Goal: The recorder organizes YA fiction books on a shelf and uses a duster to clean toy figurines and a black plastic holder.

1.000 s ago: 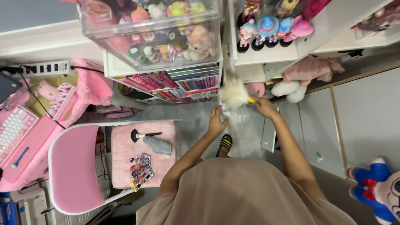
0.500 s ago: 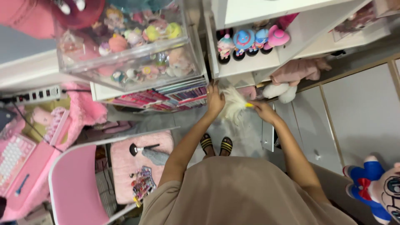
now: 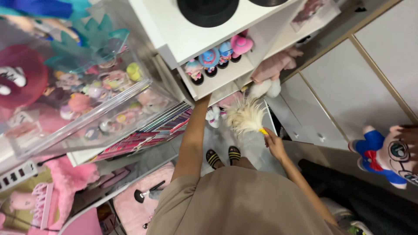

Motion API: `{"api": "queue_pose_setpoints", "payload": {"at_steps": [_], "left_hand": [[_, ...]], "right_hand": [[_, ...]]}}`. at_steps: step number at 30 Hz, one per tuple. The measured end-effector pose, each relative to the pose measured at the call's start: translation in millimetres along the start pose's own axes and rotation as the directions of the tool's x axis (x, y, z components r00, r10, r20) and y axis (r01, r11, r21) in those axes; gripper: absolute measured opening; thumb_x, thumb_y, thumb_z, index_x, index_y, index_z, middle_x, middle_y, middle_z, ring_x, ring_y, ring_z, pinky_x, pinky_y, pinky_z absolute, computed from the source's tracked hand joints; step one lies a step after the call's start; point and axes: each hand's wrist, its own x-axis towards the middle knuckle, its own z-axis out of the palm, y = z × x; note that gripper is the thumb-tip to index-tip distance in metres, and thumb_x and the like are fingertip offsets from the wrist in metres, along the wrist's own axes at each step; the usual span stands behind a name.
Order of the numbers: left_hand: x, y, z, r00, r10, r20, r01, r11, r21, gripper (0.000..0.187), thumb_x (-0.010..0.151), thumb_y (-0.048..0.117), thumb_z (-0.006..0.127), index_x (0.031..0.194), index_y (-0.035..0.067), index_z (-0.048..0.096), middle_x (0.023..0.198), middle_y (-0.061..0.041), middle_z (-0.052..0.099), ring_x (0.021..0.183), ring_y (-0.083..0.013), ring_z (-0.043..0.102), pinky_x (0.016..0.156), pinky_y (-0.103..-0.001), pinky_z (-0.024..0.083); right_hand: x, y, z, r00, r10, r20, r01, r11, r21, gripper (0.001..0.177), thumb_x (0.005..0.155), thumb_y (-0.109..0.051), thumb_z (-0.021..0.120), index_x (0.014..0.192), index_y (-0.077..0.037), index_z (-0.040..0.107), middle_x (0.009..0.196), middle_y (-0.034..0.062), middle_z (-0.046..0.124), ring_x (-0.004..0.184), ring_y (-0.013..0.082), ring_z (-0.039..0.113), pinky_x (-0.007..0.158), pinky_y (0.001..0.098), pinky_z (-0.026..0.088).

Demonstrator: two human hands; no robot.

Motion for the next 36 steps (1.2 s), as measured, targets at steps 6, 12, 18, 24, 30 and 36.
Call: {"api": "queue_pose_setpoints", "payload": {"at_steps": [6,12,18,24,30,36], "left_hand": [[1,29,-21,1.0,0.014,-0.018,-0.014,0.999,-0.036,0.034,0.09,0.017,0.064,0.122,0.006,0.067,0.119,-0.022,0.07,0.113,-0.0441,0.064,0.101,-0.05,0.051],[25,56,-44,0.993,-0.017,-0.113,0.011,0.998,-0.055,0.035,0.088,0.019,0.067,0.12,0.006,0.068,0.116,-0.022,0.071,0.11,-0.0446,0.065,0.098,-0.05,0.052],[12,33,3,0.978,-0.093,-0.187,0.082,0.995,-0.065,0.035,0.087,0.021,0.07,0.119,0.006,0.069,0.114,-0.022,0.072,0.107,-0.0451,0.067,0.096,-0.049,0.053],[-19,13,6,0.943,-0.176,-0.282,0.166,0.984,-0.057,0.036,0.085,0.023,0.073,0.118,0.006,0.069,0.111,-0.022,0.073,0.104,-0.0456,0.068,0.094,-0.048,0.054],[-80,-25,42,0.917,-0.267,-0.298,0.205,0.953,-0.223,0.049,0.077,0.018,0.075,0.12,-0.003,0.064,0.102,-0.027,0.072,0.094,-0.0474,0.07,0.085,-0.046,0.056],[-122,-42,40,0.968,-0.125,-0.218,-0.052,0.751,-0.658,0.046,0.075,0.006,0.075,0.119,-0.003,0.068,0.11,-0.019,0.076,0.099,-0.0338,0.073,0.088,-0.042,0.059]], "right_hand": [[-11,18,1,0.999,0.027,0.024,-0.028,0.998,0.062,0.042,0.105,-0.018,0.051,0.145,-0.006,0.056,0.072,-0.0007,0.053,0.061,0.0082,0.049,0.057,0.0258,0.046],[14,7,-23,0.994,0.009,0.11,-0.008,1.0,-0.014,0.042,0.105,-0.02,0.051,0.145,-0.007,0.057,0.069,-0.001,0.052,0.06,0.0082,0.048,0.057,0.0256,0.046],[46,-2,-56,0.978,-0.029,0.206,0.051,0.994,-0.101,0.042,0.106,-0.022,0.051,0.145,-0.008,0.058,0.068,0.0,0.052,0.059,0.009,0.048,0.057,0.0261,0.046],[82,51,-82,0.961,-0.037,0.274,-0.002,0.99,0.142,0.045,0.106,-0.023,0.052,0.148,-0.005,0.054,0.075,0.0003,0.054,0.062,0.0099,0.051,0.063,0.0273,0.05],[82,-1,-78,0.943,-0.097,0.317,-0.047,0.907,0.419,0.048,0.107,-0.02,0.05,0.15,0.0,0.047,0.082,0.0025,0.058,0.065,0.0114,0.053,0.075,0.0298,0.056],[83,-66,-42,0.871,-0.358,0.336,0.259,0.917,0.305,0.046,0.11,-0.017,0.05,0.154,-0.001,0.05,0.085,0.0032,0.057,0.072,0.0117,0.052,0.074,0.0292,0.05]]}}
